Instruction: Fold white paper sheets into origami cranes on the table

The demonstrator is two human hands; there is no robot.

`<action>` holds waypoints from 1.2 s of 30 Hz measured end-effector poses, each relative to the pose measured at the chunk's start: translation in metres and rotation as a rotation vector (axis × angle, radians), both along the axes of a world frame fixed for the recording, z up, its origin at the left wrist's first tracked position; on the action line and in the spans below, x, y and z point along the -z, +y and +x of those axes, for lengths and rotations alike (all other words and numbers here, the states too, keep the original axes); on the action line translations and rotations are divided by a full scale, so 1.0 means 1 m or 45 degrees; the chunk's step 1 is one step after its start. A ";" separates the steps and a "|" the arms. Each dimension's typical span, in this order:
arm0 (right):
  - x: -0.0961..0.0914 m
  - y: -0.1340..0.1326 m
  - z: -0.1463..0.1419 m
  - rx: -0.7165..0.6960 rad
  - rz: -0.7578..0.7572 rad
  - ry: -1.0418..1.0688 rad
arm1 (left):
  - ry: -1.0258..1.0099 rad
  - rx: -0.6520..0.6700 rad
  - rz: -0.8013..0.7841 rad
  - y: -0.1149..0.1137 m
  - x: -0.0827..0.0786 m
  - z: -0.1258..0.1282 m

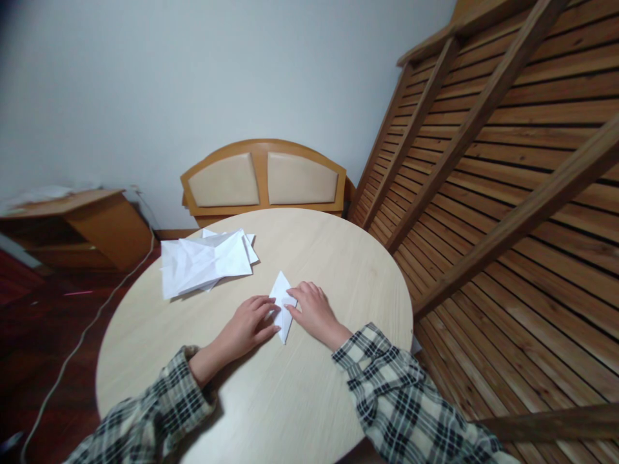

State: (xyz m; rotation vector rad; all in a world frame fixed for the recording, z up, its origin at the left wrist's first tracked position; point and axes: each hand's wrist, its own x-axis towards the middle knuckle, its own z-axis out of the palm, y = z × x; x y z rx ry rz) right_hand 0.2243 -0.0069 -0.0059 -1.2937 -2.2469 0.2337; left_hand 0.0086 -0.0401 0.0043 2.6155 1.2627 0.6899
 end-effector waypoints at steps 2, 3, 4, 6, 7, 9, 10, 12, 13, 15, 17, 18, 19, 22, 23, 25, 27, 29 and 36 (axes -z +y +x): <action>0.001 0.000 0.001 0.060 0.011 -0.018 | 0.005 0.012 -0.022 0.000 -0.002 0.002; 0.002 0.000 0.001 0.073 0.013 -0.026 | 0.001 0.009 -0.031 0.000 -0.002 0.002; 0.002 0.000 0.001 0.076 0.013 -0.033 | -0.007 0.002 -0.038 0.000 -0.002 0.003; 0.003 0.000 0.001 0.068 0.005 -0.049 | -0.032 -0.013 -0.048 0.000 -0.001 0.003; 0.003 0.000 0.001 0.069 0.000 -0.055 | -0.046 -0.021 -0.051 0.000 0.000 0.003; 0.003 -0.001 0.000 0.080 -0.010 -0.061 | -0.078 -0.034 -0.050 0.001 0.002 0.003; 0.003 -0.001 0.000 0.087 -0.015 -0.062 | -0.095 -0.041 -0.048 0.001 0.003 0.003; 0.003 -0.001 0.000 0.087 -0.025 -0.063 | -0.124 -0.056 -0.042 0.002 0.005 0.002; 0.003 -0.001 0.000 0.081 -0.029 -0.062 | -0.135 -0.064 -0.040 0.003 0.006 0.001; 0.004 0.000 0.000 0.069 -0.037 -0.050 | -0.146 -0.073 -0.037 0.004 0.009 0.000; 0.004 0.000 0.001 0.059 -0.042 -0.030 | -0.157 -0.077 -0.033 0.006 0.012 0.000; 0.005 0.000 0.001 0.055 -0.044 -0.017 | -0.162 -0.077 -0.032 0.006 0.013 -0.001; 0.005 0.001 0.001 0.051 -0.044 -0.004 | -0.164 -0.076 -0.030 0.006 0.014 -0.001; 0.003 0.001 0.001 0.041 -0.032 0.031 | -0.158 -0.075 -0.017 0.006 0.016 -0.001; 0.002 0.001 0.001 0.039 -0.026 0.037 | -0.153 -0.079 -0.011 0.006 0.016 -0.001; -0.001 0.001 0.000 0.042 -0.017 0.042 | -0.143 -0.093 0.000 0.006 0.016 0.000; -0.003 0.001 0.000 0.047 -0.014 0.042 | -0.138 -0.118 0.009 0.007 0.016 0.001; -0.004 0.000 -0.001 0.048 -0.015 0.042 | -0.140 -0.153 0.021 0.009 0.017 0.001; -0.004 0.000 -0.002 0.005 -0.006 0.042 | -0.176 -0.197 0.044 0.015 0.017 0.002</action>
